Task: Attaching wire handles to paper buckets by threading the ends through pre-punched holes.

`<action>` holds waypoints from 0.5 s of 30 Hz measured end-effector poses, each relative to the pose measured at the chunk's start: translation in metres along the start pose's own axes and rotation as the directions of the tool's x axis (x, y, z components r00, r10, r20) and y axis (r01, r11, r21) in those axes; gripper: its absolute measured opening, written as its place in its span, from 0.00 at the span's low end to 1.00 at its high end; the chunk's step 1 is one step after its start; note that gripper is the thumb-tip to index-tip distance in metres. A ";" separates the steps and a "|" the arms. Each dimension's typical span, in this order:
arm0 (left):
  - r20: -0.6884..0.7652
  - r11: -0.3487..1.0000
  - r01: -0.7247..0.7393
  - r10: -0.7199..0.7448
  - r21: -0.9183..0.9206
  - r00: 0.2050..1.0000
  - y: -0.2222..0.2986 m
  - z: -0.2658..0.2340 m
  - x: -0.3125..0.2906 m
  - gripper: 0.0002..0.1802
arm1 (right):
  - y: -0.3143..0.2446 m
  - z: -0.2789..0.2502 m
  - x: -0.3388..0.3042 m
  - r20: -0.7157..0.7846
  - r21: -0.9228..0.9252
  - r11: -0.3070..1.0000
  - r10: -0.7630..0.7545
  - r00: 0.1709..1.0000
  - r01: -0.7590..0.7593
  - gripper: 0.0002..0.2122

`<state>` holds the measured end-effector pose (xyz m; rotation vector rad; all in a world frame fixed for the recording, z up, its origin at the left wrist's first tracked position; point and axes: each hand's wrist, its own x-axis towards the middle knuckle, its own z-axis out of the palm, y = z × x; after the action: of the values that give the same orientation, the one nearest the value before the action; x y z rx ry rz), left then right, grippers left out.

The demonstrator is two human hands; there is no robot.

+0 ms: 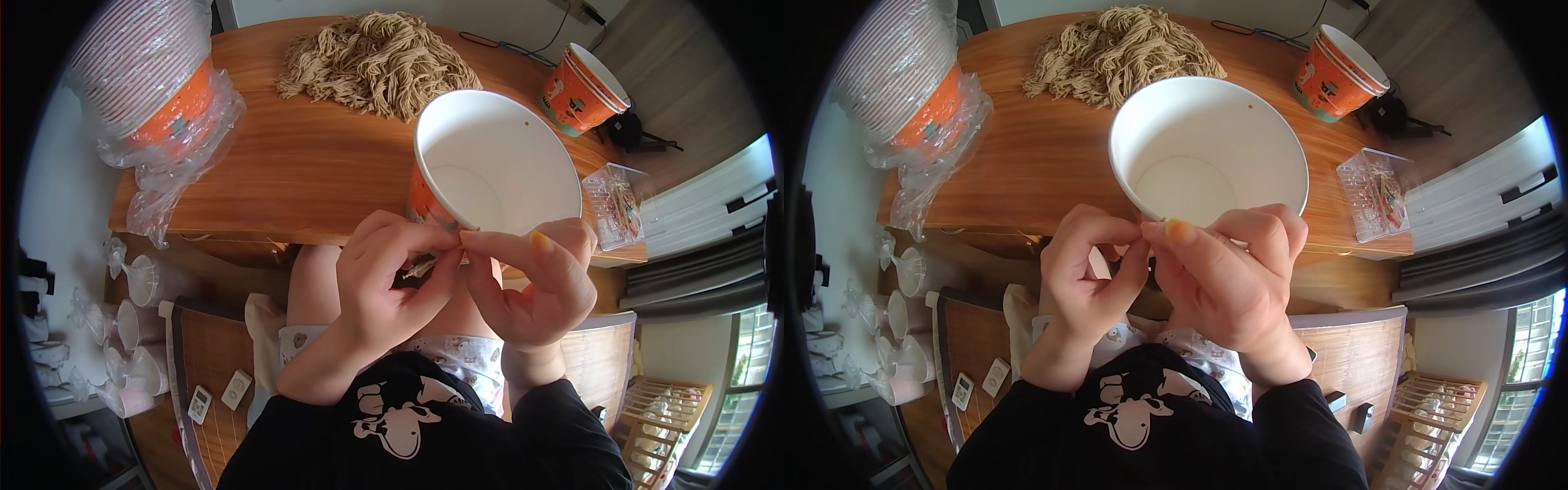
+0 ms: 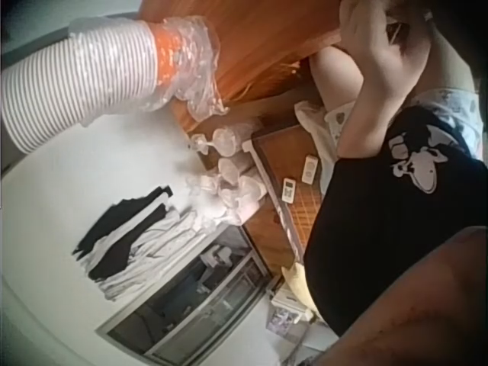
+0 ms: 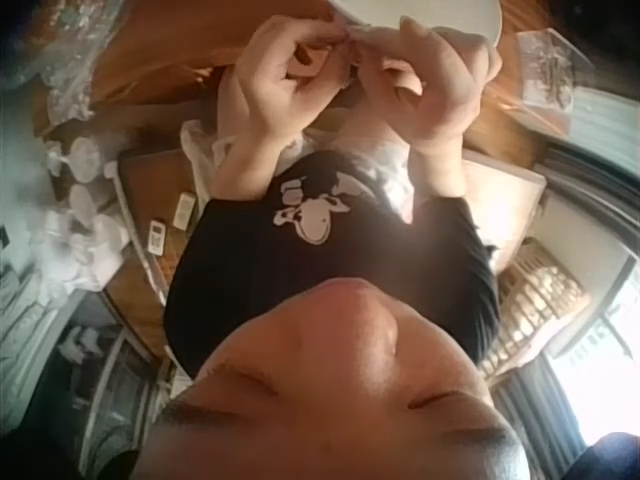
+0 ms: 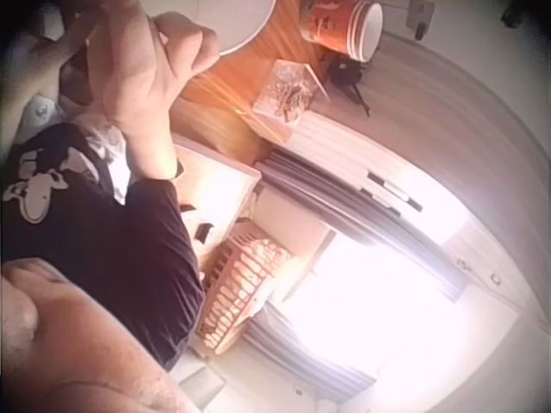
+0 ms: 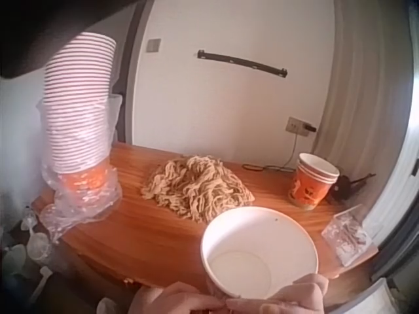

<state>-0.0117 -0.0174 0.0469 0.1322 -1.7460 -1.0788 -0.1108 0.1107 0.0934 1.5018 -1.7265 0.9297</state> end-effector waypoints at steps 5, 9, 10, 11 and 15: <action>0.128 0.891 0.309 -0.282 -0.332 0.951 -0.002 0.002 -0.009 0.08 | -0.004 0.001 0.005 0.012 -0.024 1.000 0.015 1.000 -0.015 0.23; 0.271 0.730 0.436 -0.343 -0.526 0.900 -0.001 0.000 -0.007 0.07 | 0.000 0.000 0.002 -0.007 0.001 0.999 -0.043 0.999 0.043 0.28; 0.323 0.639 0.491 -0.370 -0.592 0.871 -0.001 -0.001 -0.006 0.07 | 0.002 0.001 0.000 -0.015 -0.013 0.999 -0.051 0.999 0.051 0.25; 0.378 0.539 0.540 -0.389 -0.646 0.840 -0.001 -0.002 -0.006 0.08 | 0.003 0.001 -0.001 -0.023 -0.028 0.998 -0.059 0.998 0.059 0.23; 0.410 0.386 0.507 -0.310 -0.770 0.858 -0.006 -0.002 -0.008 0.08 | 0.003 -0.001 -0.001 0.026 -0.050 0.997 -0.055 0.998 0.056 0.22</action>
<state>-0.0088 -0.0182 0.0369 -0.2035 -1.1208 -2.3302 -0.1133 0.1124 0.0933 1.5261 -1.7045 0.8369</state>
